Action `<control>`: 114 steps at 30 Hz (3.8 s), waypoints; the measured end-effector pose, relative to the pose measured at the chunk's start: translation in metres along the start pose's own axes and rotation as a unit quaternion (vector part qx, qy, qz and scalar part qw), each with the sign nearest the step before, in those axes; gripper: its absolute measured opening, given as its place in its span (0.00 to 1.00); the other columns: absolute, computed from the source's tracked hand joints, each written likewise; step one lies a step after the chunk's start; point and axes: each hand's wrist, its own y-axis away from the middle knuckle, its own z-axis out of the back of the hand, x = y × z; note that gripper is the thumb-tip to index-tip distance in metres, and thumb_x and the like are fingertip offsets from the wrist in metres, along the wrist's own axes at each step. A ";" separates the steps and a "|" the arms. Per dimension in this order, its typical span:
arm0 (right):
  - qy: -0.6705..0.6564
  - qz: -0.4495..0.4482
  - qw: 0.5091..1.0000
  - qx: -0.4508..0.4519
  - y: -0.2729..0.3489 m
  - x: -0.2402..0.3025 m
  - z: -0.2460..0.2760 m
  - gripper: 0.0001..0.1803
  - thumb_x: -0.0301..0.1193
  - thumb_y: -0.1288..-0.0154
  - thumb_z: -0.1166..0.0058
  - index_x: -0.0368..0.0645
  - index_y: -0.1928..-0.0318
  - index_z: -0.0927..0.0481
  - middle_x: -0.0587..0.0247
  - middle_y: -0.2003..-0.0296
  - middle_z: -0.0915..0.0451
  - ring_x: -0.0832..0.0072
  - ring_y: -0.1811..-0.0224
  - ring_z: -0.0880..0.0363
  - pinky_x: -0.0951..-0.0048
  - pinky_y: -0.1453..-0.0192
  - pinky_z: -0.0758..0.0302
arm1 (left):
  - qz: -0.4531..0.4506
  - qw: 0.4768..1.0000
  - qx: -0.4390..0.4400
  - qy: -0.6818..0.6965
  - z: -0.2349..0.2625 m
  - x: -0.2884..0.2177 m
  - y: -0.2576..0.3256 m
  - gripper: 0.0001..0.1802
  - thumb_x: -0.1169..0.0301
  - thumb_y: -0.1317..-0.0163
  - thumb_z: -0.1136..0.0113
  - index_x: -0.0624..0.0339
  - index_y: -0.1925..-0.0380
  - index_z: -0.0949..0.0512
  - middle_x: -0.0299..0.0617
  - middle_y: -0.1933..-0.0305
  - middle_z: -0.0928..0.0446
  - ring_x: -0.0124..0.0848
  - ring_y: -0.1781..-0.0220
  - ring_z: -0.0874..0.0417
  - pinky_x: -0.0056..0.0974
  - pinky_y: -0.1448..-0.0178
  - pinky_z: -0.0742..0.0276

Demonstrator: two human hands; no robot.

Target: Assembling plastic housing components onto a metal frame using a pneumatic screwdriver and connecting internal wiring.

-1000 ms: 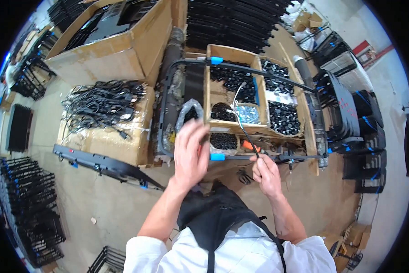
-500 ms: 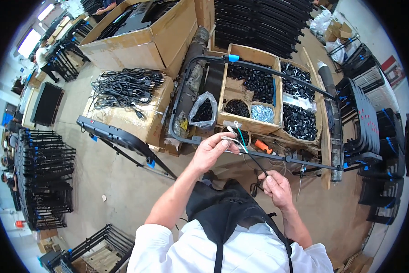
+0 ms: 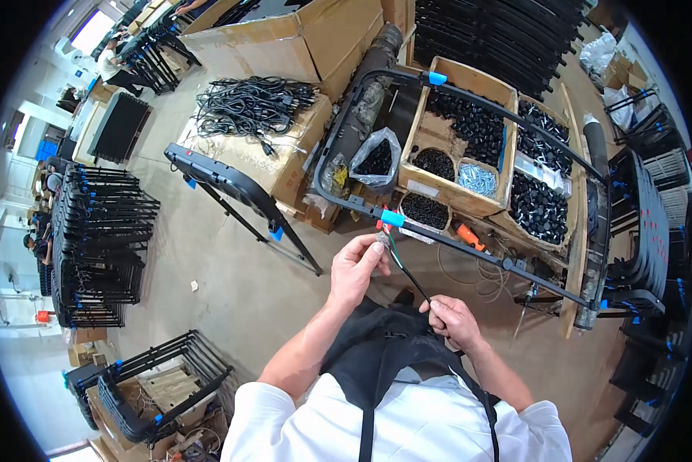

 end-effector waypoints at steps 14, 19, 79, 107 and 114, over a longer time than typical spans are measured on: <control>-0.099 -0.189 0.977 0.000 -0.075 0.003 -0.065 0.13 0.33 0.17 0.52 0.35 0.55 0.20 0.80 0.82 0.39 0.88 0.85 0.48 0.77 0.80 0.51 | -0.169 0.885 0.179 -0.395 0.103 -0.035 -0.032 0.09 0.65 0.23 0.38 0.57 0.52 0.19 0.45 0.43 0.12 0.45 0.27 0.23 0.57 0.16 0.52; -0.139 -0.209 0.968 -0.021 -0.109 -0.019 -0.082 0.13 0.33 0.17 0.53 0.35 0.54 0.21 0.80 0.82 0.39 0.87 0.85 0.48 0.77 0.80 0.50 | 0.193 0.959 0.182 -0.098 0.157 0.005 -0.070 0.16 0.60 0.15 0.50 0.63 0.51 0.21 0.37 0.67 0.16 0.31 0.48 0.13 0.46 0.32 0.26; -0.237 -0.104 0.965 -0.044 -0.174 -0.048 -0.095 0.15 0.36 0.15 0.53 0.36 0.50 0.22 0.73 0.74 0.34 0.83 0.75 0.41 0.77 0.71 0.41 | 0.271 0.952 -0.067 -0.125 0.133 0.020 -0.130 0.14 0.65 0.15 0.51 0.64 0.53 0.21 0.42 0.61 0.17 0.30 0.53 0.17 0.38 0.41 0.24; 0.570 0.169 0.757 -0.271 -0.270 0.118 -0.116 0.22 0.47 0.29 0.41 0.39 0.63 0.10 0.49 0.58 0.15 0.50 0.47 0.19 0.52 0.42 0.23 | 0.237 0.967 0.066 -0.071 0.193 0.051 -0.069 0.16 0.61 0.16 0.47 0.59 0.59 0.18 0.28 0.72 0.30 0.20 0.69 0.33 0.31 0.63 0.34; 0.420 -0.070 0.901 -0.085 -0.351 0.123 -0.082 0.23 0.49 0.26 0.38 0.40 0.63 0.09 0.66 0.74 0.16 0.78 0.73 0.22 0.68 0.68 0.26 | 0.353 0.935 0.041 0.010 0.202 0.030 -0.074 0.14 0.61 0.17 0.47 0.60 0.53 0.18 0.29 0.69 0.25 0.21 0.67 0.27 0.30 0.61 0.29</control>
